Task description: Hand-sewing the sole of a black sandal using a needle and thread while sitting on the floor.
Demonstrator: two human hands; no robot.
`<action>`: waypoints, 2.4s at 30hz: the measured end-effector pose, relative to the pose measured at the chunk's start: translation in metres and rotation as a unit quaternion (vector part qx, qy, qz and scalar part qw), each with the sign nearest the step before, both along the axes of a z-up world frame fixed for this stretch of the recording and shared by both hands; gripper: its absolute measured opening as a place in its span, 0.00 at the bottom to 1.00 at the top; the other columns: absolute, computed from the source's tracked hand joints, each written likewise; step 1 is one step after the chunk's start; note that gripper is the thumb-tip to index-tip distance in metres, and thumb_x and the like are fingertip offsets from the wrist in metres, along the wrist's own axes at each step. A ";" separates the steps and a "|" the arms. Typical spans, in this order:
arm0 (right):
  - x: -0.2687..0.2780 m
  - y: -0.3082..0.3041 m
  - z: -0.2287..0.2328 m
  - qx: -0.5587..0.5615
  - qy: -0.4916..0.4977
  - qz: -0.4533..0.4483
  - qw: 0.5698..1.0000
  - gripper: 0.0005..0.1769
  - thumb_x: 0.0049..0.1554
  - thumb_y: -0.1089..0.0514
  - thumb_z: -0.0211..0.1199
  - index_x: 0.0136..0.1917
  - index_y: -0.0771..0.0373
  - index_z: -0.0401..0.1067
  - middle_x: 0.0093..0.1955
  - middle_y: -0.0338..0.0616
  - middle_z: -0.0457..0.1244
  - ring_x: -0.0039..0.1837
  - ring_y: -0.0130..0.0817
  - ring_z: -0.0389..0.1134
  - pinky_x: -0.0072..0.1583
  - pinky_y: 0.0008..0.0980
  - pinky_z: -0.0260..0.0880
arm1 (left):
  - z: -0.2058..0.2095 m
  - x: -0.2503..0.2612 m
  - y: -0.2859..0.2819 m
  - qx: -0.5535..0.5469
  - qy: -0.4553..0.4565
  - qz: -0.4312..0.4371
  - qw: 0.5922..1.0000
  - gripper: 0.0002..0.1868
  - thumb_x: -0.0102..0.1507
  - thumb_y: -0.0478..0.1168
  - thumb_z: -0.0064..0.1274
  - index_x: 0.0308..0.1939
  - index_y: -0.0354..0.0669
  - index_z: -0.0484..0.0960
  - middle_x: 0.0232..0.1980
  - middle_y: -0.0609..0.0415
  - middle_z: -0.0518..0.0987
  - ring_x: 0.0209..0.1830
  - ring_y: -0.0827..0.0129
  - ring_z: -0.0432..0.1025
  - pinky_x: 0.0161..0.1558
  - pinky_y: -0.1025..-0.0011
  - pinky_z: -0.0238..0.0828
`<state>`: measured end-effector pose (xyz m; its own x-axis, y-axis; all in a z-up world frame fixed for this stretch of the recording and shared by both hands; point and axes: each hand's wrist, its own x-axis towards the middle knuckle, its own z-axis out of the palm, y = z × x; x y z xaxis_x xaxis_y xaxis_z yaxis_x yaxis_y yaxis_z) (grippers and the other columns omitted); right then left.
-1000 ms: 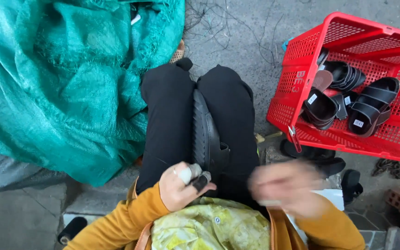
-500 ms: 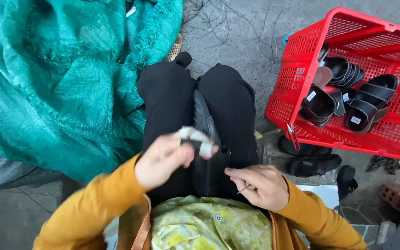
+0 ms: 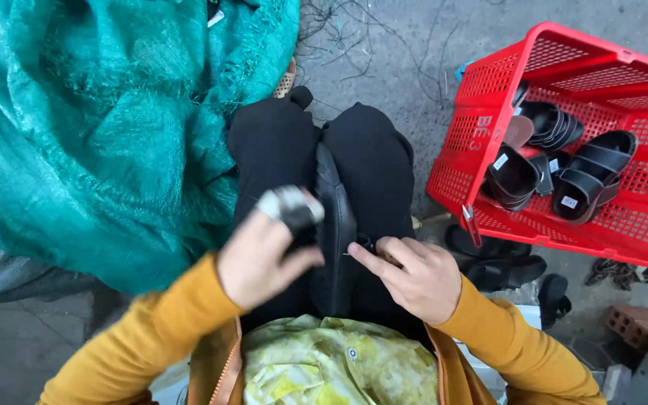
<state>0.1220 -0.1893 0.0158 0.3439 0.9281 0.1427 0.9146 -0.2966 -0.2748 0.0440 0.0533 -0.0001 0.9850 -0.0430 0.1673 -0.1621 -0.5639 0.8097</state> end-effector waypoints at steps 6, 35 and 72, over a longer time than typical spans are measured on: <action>0.003 0.009 0.013 0.002 -0.049 -0.010 0.999 0.20 0.59 0.59 0.44 0.60 0.47 0.70 0.40 0.34 0.56 0.32 0.28 0.57 0.33 0.24 0.61 | -0.025 -0.031 -0.028 0.001 0.001 0.024 1.000 0.33 0.53 0.50 0.64 0.57 0.36 0.72 0.53 0.40 0.71 0.54 0.49 0.71 0.52 0.60 0.73; -0.003 0.002 0.013 -0.100 0.138 -0.043 0.984 0.24 0.48 0.64 0.62 0.59 0.55 0.71 0.43 0.36 0.61 0.32 0.30 0.62 0.35 0.28 0.63 | -0.038 -0.028 -0.042 -0.178 0.060 0.054 0.981 0.35 0.48 0.42 0.65 0.57 0.39 0.71 0.54 0.47 0.69 0.45 0.56 0.69 0.47 0.68 0.68; -0.002 0.024 0.019 0.008 0.073 0.000 0.997 0.19 0.47 0.67 0.67 0.53 0.67 0.69 0.44 0.46 0.62 0.39 0.35 0.64 0.39 0.29 0.65 | 0.004 -0.043 -0.029 0.140 -0.006 0.126 0.982 0.41 0.50 0.66 0.61 0.59 0.46 0.77 0.68 0.47 0.62 0.69 0.50 0.47 0.69 0.47 0.36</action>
<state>0.1198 -0.1656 0.0349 0.3618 0.9262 0.1064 0.8644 -0.2905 -0.4104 0.0012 0.0242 0.0044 0.9685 0.1555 0.1945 0.0026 -0.7874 0.6164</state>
